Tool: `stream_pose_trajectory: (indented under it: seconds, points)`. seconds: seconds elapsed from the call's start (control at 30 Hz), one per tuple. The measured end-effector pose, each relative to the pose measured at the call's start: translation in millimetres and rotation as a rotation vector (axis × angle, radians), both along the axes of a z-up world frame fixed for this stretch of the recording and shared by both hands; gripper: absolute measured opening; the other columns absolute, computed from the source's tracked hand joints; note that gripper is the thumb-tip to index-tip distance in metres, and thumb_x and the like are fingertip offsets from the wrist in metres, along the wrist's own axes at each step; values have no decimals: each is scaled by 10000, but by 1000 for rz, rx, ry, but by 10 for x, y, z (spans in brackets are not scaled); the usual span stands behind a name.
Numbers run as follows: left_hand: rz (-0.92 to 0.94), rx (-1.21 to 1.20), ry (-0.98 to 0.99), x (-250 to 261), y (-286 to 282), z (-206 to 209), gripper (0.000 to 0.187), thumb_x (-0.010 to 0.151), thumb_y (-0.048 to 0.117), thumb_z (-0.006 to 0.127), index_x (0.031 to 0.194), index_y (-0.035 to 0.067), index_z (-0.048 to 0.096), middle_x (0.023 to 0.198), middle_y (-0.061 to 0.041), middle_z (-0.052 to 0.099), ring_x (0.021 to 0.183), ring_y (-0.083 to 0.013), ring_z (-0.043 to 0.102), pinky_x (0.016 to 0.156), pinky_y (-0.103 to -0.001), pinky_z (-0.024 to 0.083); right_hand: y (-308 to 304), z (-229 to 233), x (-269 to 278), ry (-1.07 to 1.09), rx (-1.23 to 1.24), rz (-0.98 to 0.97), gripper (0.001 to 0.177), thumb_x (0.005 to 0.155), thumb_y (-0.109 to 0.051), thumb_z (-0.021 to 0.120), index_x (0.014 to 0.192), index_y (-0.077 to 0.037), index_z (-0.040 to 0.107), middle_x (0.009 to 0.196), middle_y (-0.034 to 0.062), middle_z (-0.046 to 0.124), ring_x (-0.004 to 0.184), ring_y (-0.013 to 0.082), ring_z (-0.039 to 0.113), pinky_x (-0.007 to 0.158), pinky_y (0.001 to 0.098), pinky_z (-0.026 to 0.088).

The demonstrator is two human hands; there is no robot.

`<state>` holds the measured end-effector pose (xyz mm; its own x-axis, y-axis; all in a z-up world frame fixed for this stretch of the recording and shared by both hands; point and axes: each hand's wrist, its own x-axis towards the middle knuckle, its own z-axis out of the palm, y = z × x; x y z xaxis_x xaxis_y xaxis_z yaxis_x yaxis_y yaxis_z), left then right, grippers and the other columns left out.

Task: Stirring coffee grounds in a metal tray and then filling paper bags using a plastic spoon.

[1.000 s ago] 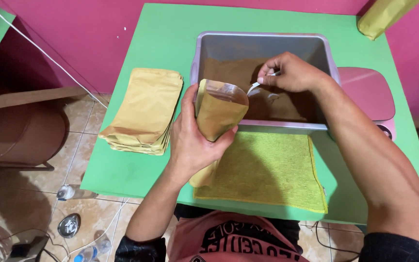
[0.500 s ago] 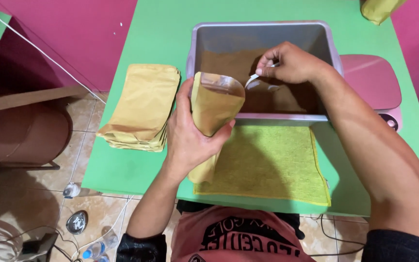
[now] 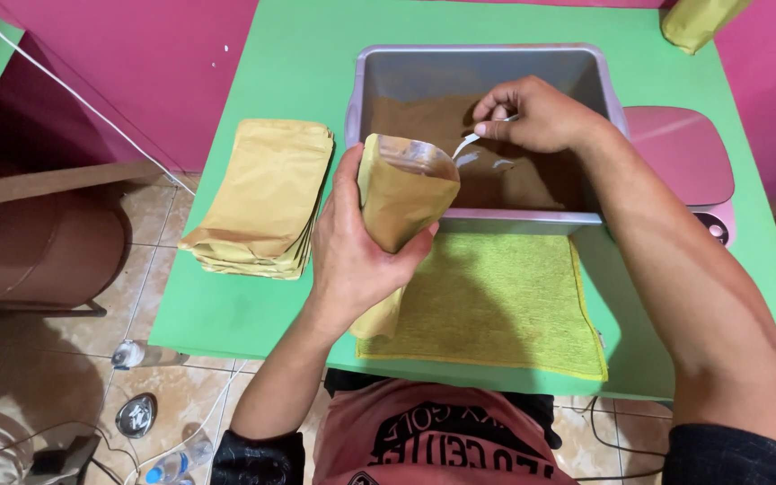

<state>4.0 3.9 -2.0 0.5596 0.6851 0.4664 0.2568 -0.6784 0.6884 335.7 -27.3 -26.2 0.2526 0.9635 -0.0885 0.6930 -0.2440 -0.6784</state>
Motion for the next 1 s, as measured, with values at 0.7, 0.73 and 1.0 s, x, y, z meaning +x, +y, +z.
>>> stream_pose_trajectory:
  seconds: [0.7, 0.73, 1.0]
  points:
    - [53, 0, 123, 53, -31, -11, 1085, 660, 479, 824, 1545, 131, 302, 1362, -164, 682, 1180, -416, 663, 869, -526, 560, -237, 1128, 17, 14, -12, -20, 143, 1002, -141, 717, 1129, -86, 753, 1029, 25, 764, 923, 105, 659, 861, 269, 513]
    - [53, 8, 109, 54, -30, -17, 1082, 663, 471, 831, 1545, 134, 303, 1360, -153, 685, 1178, -405, 670, 862, -514, 570, -244, 1157, 23, 25, 13, 56, 143, 1006, -112, 693, 1132, -63, 740, 1051, 36, 758, 977, 115, 669, 912, 259, 517]
    - [48, 30, 84, 51, -28, -48, 1072, 672, 463, 830, 1542, 118, 305, 1384, -166, 674, 1173, -412, 679, 851, -514, 575, -238, 1419, -790, -229, 79, 318, 172, 917, -227, 770, 1009, -84, 795, 940, 4, 814, 864, 78, 710, 819, 262, 518]
